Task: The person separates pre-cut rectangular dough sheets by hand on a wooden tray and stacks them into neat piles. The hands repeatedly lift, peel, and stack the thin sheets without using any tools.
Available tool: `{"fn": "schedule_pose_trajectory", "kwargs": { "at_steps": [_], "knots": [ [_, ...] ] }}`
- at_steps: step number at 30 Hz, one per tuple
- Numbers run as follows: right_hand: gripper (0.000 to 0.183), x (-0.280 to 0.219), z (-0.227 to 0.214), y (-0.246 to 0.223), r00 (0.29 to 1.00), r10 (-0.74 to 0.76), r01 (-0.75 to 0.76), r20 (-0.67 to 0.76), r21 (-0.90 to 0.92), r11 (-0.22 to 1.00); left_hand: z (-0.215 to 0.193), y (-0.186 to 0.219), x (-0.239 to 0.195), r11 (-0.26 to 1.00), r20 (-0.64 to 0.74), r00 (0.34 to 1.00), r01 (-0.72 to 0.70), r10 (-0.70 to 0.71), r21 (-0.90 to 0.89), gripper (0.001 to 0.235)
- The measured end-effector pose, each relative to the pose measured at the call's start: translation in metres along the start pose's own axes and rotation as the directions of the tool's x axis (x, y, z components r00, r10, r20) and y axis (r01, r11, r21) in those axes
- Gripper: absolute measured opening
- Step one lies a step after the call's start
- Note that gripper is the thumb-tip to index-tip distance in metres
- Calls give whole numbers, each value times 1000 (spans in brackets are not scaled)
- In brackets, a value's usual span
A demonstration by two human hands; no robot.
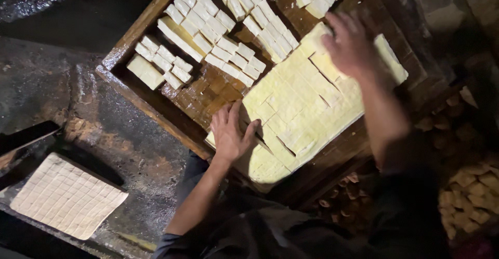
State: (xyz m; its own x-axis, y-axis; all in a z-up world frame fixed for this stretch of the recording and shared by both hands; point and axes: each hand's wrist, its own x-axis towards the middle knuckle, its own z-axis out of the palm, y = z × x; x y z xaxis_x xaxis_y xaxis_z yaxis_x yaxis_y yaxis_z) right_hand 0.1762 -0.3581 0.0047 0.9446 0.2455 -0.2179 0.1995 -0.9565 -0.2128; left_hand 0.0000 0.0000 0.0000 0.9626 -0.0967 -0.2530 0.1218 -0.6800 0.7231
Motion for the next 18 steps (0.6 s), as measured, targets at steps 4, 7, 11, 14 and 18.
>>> {"fn": "schedule_pose_trajectory", "kwargs": {
  "at_steps": [4,7,11,14,18],
  "knots": [
    [51,-8,19,-23,994,21,-12,-103,87,996,0,3,2,1000,-14,999,-31,31,1,74],
    [53,-27,14,-55,989,108,-84,-98,227,970,-3,6,-1,1000,-60,998,-17,16,-10,72],
    [53,-45,-4,-102,986,12,-45,-169,-195,980,-6,6,-1,996,-39,999,19,-22,-86,69],
    [50,-50,-11,-125,988,31,-84,-151,-361,929,-8,7,-6,993,-40,999,23,-27,-112,69],
    [50,-18,-17,-103,991,125,-111,47,-228,967,-9,17,-4,993,-96,995,-14,3,-117,67]
  ]
}}
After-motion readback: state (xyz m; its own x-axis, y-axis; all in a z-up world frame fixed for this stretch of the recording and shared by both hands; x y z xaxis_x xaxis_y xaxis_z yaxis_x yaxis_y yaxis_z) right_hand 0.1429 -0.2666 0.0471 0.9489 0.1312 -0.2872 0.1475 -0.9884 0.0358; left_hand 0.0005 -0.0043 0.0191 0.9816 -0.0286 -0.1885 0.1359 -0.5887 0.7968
